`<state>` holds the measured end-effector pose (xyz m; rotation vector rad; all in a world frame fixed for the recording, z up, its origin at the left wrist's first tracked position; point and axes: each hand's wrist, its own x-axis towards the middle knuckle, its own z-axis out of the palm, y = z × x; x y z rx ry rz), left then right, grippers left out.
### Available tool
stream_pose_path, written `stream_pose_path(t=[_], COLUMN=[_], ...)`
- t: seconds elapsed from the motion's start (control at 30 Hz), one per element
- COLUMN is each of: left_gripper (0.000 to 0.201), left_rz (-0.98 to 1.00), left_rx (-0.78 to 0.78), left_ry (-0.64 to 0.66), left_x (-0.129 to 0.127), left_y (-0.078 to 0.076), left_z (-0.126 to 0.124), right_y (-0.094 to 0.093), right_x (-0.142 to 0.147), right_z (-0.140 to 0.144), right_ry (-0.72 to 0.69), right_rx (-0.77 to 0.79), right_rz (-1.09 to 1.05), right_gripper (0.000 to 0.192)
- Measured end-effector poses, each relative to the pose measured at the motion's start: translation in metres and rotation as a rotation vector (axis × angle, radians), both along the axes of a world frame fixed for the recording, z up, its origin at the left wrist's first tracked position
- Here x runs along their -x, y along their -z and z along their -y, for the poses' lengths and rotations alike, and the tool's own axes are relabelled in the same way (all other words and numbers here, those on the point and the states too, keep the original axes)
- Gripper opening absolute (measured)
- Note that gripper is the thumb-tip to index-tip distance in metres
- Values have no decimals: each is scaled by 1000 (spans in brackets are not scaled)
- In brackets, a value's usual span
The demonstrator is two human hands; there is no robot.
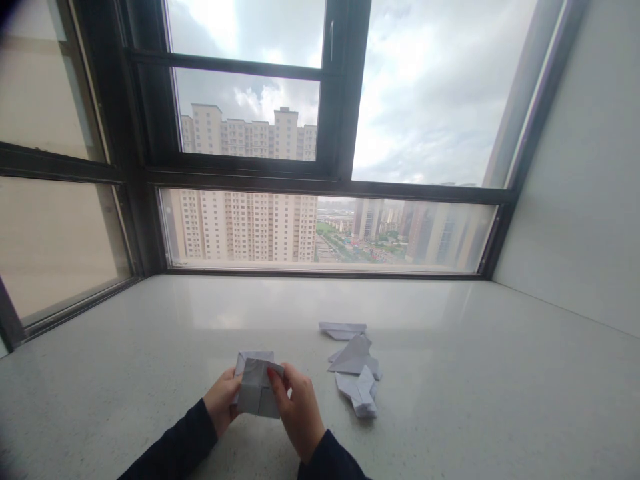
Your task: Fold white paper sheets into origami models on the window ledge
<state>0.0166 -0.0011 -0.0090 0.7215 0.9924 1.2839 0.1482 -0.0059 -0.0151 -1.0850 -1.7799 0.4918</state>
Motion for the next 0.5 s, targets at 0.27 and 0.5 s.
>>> stream_pose_path(t=[0.27,0.5], left_gripper=[44,54], left_rz=[36,58], left_rx=[95,101], left_ry=[282,368], left_x=[3,4], left_y=[-2,-1], left_z=[4,2], right_y=[2,1], right_x=[-2,-1], right_z=[-5,-4], right_ry=[136,232], right_rx=[38,-20], right_rz=[16,118], right_gripper=[38,37])
